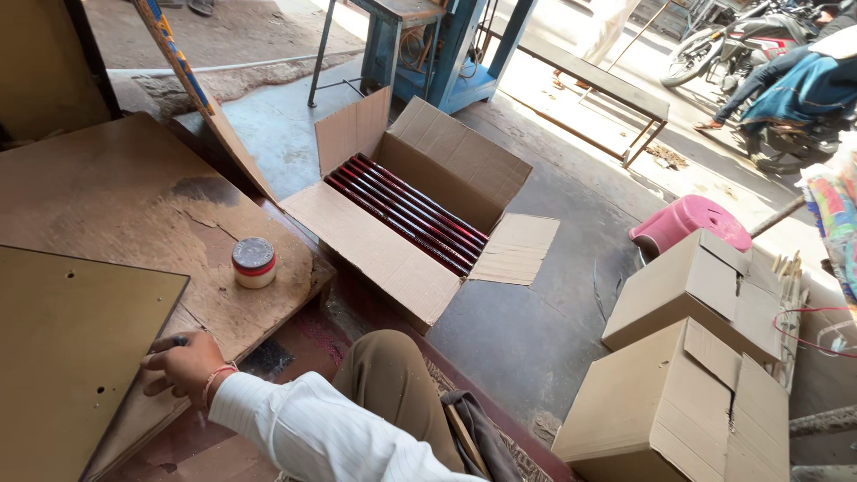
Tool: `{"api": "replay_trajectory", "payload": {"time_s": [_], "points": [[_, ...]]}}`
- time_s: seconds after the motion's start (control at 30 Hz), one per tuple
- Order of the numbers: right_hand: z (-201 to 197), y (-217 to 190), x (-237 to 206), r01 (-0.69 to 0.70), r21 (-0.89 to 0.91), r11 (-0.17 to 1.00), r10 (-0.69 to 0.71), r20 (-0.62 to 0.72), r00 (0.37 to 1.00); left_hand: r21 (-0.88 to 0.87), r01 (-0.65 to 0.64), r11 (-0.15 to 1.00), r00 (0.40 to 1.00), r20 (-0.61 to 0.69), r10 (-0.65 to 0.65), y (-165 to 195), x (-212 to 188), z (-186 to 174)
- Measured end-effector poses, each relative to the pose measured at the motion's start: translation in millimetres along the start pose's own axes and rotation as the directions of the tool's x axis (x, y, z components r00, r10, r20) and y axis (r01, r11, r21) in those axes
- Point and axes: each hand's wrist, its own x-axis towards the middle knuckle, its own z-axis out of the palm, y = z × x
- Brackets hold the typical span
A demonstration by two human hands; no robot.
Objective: The person sits on the floor at a low wooden bench and uses a small hand tool to bore holes through a square hardboard picture-frame backing, repositioning the board between holes and working around its edges.
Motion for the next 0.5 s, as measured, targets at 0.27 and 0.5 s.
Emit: {"api": "replay_trajectory", "payload": {"time_s": [0.27,0.5], "points": [[-30.2,100.5,-23.2,0.494,-0.81,0.315,-0.223,0.443,0.868,-0.106,-0.013,0.994,1.0,0.003,0.013,42.5,-30.6,-18.6],[-47.0,175.9,3.0,0.527,-0.813,0.248,-0.206,0.487,0.849,-0.226,0.029,0.974,0.998,-0.054,-0.042,-13.0,-41.4,-77.4]]}}
